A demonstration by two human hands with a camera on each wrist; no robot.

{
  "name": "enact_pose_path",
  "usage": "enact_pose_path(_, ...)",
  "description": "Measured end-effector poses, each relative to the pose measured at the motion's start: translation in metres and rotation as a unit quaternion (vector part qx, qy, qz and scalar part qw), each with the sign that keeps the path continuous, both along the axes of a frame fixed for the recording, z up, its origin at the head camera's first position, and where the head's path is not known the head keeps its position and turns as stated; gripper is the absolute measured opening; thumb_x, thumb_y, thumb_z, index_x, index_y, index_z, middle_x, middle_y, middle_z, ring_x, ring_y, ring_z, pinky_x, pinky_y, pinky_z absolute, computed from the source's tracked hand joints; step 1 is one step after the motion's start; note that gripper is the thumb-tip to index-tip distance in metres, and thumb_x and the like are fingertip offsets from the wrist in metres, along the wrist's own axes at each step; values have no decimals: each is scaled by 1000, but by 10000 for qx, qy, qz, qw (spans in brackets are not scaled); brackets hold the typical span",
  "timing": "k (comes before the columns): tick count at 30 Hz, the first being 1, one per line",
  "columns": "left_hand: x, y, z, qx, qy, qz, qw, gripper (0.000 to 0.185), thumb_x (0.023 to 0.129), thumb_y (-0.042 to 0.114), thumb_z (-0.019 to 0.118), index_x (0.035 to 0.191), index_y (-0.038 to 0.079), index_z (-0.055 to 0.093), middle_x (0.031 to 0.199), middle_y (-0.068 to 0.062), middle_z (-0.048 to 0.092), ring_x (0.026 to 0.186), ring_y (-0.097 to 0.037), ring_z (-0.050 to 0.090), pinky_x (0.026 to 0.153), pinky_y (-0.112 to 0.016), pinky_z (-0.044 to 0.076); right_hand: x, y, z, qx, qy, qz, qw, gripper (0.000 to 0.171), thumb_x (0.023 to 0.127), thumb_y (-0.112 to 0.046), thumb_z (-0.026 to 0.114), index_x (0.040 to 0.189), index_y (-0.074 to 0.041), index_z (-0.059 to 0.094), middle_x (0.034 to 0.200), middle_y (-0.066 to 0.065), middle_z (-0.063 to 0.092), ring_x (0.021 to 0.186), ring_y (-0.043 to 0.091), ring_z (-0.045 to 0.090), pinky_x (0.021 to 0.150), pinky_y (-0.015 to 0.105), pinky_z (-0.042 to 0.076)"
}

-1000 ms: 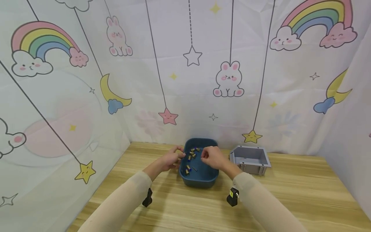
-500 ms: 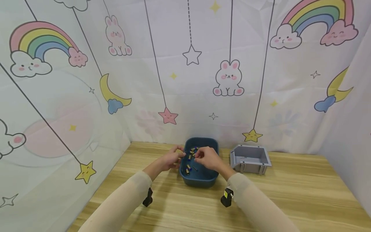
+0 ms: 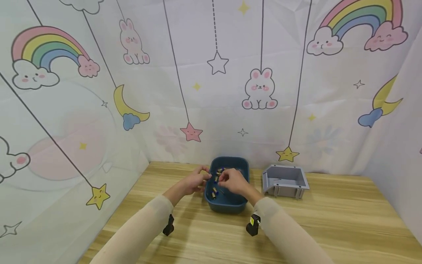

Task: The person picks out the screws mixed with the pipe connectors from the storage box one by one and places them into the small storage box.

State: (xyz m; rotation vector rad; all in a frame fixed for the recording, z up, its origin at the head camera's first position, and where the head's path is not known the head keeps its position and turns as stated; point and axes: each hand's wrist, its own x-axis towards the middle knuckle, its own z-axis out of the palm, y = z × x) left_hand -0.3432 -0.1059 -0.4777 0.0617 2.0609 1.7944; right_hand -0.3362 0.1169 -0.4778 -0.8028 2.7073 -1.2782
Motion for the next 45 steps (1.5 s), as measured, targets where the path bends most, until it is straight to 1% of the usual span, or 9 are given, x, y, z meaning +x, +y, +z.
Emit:
enact_pose_path(6, -1, 0, -2, 128, -22, -33, 9999, 32, 110, 13, 53, 138, 6, 39, 84, -6, 55, 64, -14, 51, 64, -31, 44, 2, -4, -6, 208, -302, -243, 9990, 7, 93, -6, 80, 89, -9, 75, 82, -4, 69, 74, 11, 61, 72, 32, 51)
enact_pose_path(10, -1, 0, -2, 165, -53, -33, 9998, 32, 110, 12, 53, 138, 6, 39, 86, -8, 58, 65, -14, 55, 66, -32, 44, 3, -6, -8, 313, -417, -353, 9980, 8, 92, -6, 81, 86, -8, 75, 81, -3, 69, 74, 13, 61, 72, 34, 52)
enact_pose_path(14, -1, 0, -1, 191, -40, -39, 9998, 31, 110, 12, 53, 137, 6, 39, 85, -6, 57, 66, -14, 54, 65, -32, 43, 3, -7, -10, 434, -527, -485, 9965, 10, 91, -5, 81, 84, -9, 75, 80, -3, 70, 74, 13, 61, 72, 34, 52)
enact_pose_path(17, 0, 1, 0, 200, -28, -69, 9998, 33, 110, 12, 53, 139, 5, 38, 85, -6, 58, 66, -14, 54, 63, -32, 43, 3, -6, -12, 589, -520, -561, 9953, 11, 90, -5, 81, 82, -10, 75, 78, -4, 70, 73, 13, 61, 71, 34, 52)
enact_pose_path(19, 1, 2, -1, 175, -21, -80, 9998, 34, 111, 12, 53, 140, 5, 37, 86, -7, 60, 66, -14, 57, 63, -31, 44, 3, -6, -13, 684, -499, -595, 9946, 13, 90, -5, 82, 81, -10, 74, 77, -5, 69, 72, 13, 60, 70, 33, 51)
enact_pose_path(23, 1, 2, -3, 130, 1, -42, 9999, 32, 111, 13, 53, 138, 7, 39, 87, -7, 62, 67, -14, 58, 65, -32, 45, 4, -9, -14, 851, -427, -619, 9935, 16, 89, -5, 83, 79, -12, 73, 75, -6, 68, 71, 12, 59, 69, 32, 51)
enact_pose_path(29, 1, 1, -3, 119, -2, -30, 9999, 31, 111, 14, 53, 137, 9, 38, 77, -4, 57, 65, -16, 48, 65, -32, 42, 7, -12, -12, 989, -400, -600, 9925, 19, 88, -5, 84, 77, -13, 71, 73, -6, 67, 68, 14, 58, 66, 33, 49)
enact_pose_path(35, 1, 1, -4, 151, 3, 14, 9999, 26, 111, 15, 53, 133, 12, 41, 74, -1, 53, 61, -13, 44, 62, -28, 40, 8, -14, -13, 1130, -381, -604, 9910, 19, 89, -4, 83, 77, -13, 71, 72, -6, 66, 67, 14, 57, 65, 32, 49)
enact_pose_path(45, 2, 0, -2, 116, -10, -16, 9999, 25, 111, 15, 52, 133, 12, 41, 76, -1, 55, 65, -16, 48, 65, -30, 43, 7, -14, -14, 1323, -334, -593, 9889, 19, 90, -3, 81, 77, -13, 72, 73, -5, 66, 66, 15, 58, 65, 33, 50)
